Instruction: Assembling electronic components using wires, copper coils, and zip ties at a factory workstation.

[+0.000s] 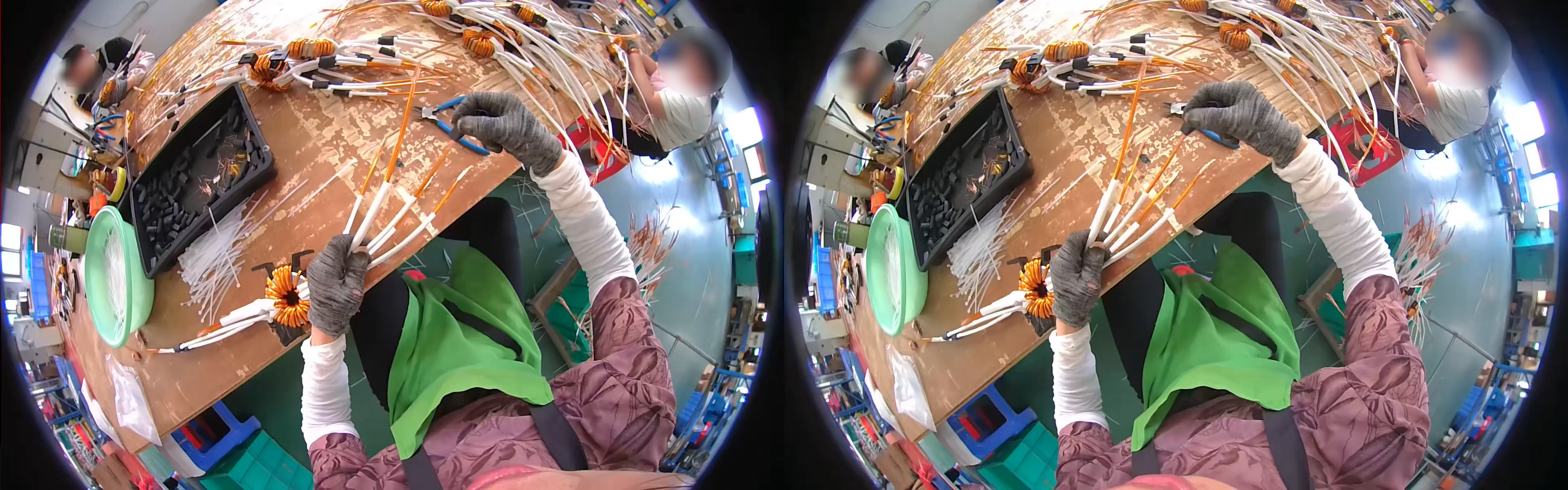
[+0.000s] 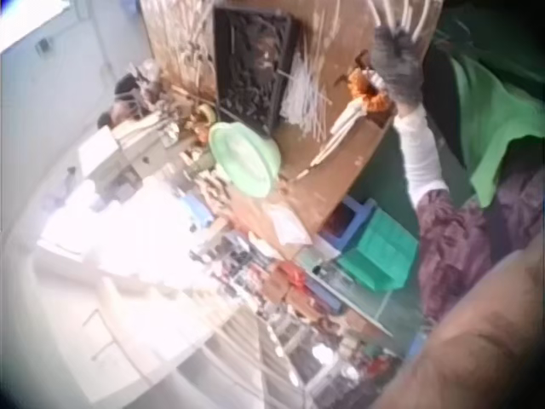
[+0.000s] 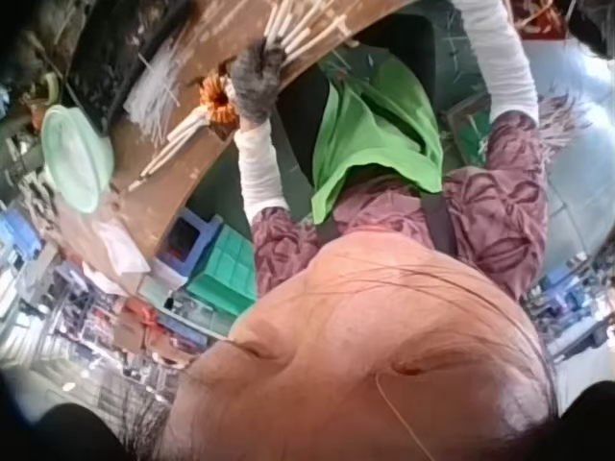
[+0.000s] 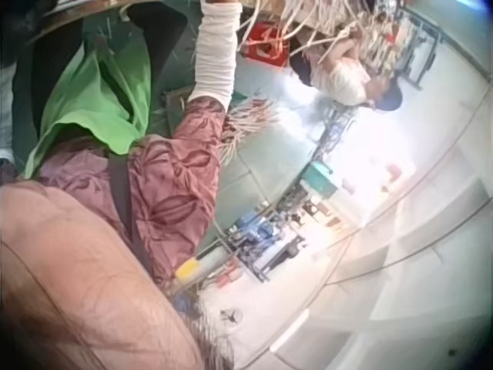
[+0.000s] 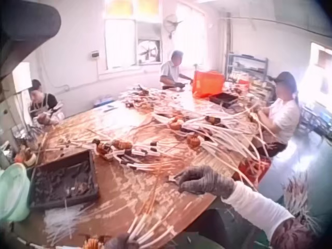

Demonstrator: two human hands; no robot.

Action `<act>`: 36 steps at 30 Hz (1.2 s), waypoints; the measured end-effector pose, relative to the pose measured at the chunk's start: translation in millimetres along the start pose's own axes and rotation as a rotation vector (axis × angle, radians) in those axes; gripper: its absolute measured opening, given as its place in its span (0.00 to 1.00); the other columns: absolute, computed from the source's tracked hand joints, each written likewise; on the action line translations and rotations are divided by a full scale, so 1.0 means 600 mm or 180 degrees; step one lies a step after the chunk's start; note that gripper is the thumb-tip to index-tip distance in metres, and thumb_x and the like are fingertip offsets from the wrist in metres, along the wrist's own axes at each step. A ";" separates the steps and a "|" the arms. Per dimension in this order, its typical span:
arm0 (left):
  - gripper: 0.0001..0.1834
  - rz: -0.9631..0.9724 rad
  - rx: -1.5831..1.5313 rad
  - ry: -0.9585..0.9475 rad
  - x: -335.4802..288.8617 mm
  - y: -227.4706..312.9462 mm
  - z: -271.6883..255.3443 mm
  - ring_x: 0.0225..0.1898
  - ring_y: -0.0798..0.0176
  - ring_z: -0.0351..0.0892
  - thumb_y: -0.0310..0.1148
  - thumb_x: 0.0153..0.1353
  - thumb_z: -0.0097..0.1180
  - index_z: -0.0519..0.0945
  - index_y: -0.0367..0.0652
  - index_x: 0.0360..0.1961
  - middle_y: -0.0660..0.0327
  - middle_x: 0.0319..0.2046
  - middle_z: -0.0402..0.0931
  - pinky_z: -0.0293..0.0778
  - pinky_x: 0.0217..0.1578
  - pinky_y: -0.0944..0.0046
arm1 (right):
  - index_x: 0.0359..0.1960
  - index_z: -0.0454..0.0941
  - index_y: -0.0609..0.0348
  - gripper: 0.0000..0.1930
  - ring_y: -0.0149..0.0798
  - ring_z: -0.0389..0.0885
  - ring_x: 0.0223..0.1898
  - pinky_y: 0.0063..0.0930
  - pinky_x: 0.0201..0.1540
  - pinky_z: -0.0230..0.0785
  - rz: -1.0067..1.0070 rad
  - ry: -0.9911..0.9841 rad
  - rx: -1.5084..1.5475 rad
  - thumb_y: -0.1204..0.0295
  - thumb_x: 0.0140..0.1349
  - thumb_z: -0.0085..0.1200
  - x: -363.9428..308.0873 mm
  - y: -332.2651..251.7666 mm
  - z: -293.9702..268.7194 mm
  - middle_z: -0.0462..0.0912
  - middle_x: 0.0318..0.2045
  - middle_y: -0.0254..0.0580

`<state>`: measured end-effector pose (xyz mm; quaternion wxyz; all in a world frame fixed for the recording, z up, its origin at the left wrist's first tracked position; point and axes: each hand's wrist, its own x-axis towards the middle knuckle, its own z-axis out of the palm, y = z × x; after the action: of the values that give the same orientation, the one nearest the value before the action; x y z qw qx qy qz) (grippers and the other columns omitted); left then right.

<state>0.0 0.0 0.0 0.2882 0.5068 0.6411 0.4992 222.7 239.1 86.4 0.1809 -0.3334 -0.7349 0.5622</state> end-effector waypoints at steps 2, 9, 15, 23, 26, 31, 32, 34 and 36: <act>0.07 0.0086 -0.0135 -0.0036 0.000 0.005 0.004 0.25 0.61 0.75 0.30 0.59 0.52 0.75 0.38 0.34 0.57 0.22 0.74 0.70 0.29 0.65 | 0.39 0.78 0.61 0.12 0.20 0.67 0.18 0.15 0.19 0.62 -0.0151 -0.0208 0.0095 0.67 0.56 0.56 -0.003 -0.003 -0.007 0.82 0.30 0.36; 0.07 0.0000 -0.0166 0.0075 -0.008 -0.012 0.002 0.25 0.60 0.75 0.31 0.59 0.52 0.75 0.38 0.33 0.56 0.22 0.74 0.69 0.28 0.64 | 0.35 0.80 0.59 0.10 0.18 0.65 0.16 0.12 0.18 0.58 0.0236 -0.0579 0.0367 0.67 0.55 0.57 -0.007 -0.004 0.027 0.83 0.28 0.34; 0.06 0.0154 -0.0135 0.0065 -0.004 -0.007 0.000 0.24 0.59 0.76 0.30 0.58 0.53 0.75 0.38 0.33 0.56 0.22 0.75 0.70 0.28 0.63 | 0.35 0.81 0.58 0.11 0.17 0.62 0.15 0.11 0.16 0.54 0.0545 -0.0264 0.1535 0.65 0.55 0.59 -0.044 0.019 0.136 0.83 0.28 0.33; 0.06 0.0088 -0.0057 0.0143 -0.003 -0.008 0.005 0.24 0.59 0.76 0.29 0.56 0.54 0.75 0.38 0.32 0.56 0.21 0.75 0.70 0.28 0.64 | 0.33 0.82 0.57 0.13 0.17 0.61 0.16 0.12 0.17 0.55 0.0527 -0.0055 0.1006 0.61 0.56 0.57 -0.057 0.008 0.150 0.80 0.25 0.28; 0.06 0.0130 -0.0012 0.0181 -0.004 -0.006 0.004 0.24 0.59 0.76 0.29 0.57 0.54 0.75 0.38 0.32 0.56 0.21 0.75 0.70 0.28 0.64 | 0.36 0.81 0.60 0.13 0.19 0.70 0.21 0.14 0.25 0.64 0.0588 0.0008 0.0861 0.64 0.56 0.57 -0.060 0.004 0.161 0.81 0.27 0.32; 0.07 -0.0042 -0.0202 0.0144 -0.004 -0.008 0.003 0.23 0.59 0.75 0.30 0.57 0.54 0.76 0.38 0.33 0.55 0.21 0.75 0.70 0.27 0.64 | 0.41 0.77 0.65 0.14 0.28 0.79 0.39 0.21 0.45 0.69 0.0310 0.0156 0.1292 0.71 0.54 0.58 -0.058 0.002 0.169 0.82 0.34 0.41; 0.07 0.0078 -0.0113 0.0166 -0.006 -0.011 0.000 0.23 0.58 0.75 0.31 0.57 0.54 0.76 0.38 0.33 0.55 0.21 0.74 0.70 0.27 0.64 | 0.41 0.77 0.65 0.13 0.29 0.79 0.38 0.22 0.44 0.70 0.0424 0.0148 0.1214 0.73 0.54 0.59 -0.058 -0.002 0.175 0.82 0.34 0.40; 0.07 0.0181 -0.0021 0.0200 -0.007 -0.014 -0.001 0.23 0.58 0.75 0.31 0.57 0.54 0.76 0.38 0.32 0.55 0.21 0.74 0.70 0.27 0.63 | 0.40 0.77 0.64 0.13 0.29 0.79 0.38 0.23 0.44 0.70 0.0614 -0.0017 0.1342 0.73 0.54 0.59 -0.061 0.001 0.202 0.82 0.34 0.40; 0.07 0.0143 -0.0055 0.0125 -0.006 -0.014 -0.003 0.24 0.57 0.76 0.32 0.57 0.54 0.75 0.39 0.33 0.55 0.21 0.74 0.69 0.27 0.62 | 0.41 0.78 0.63 0.13 0.28 0.78 0.37 0.21 0.42 0.70 0.0317 -0.0334 0.1511 0.73 0.54 0.60 -0.062 0.021 0.236 0.82 0.33 0.38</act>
<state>-3.4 -3.6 -7.7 0.2686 0.5086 0.6307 0.5209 161.9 115.1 35.4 0.1878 -0.2877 -0.5733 0.7439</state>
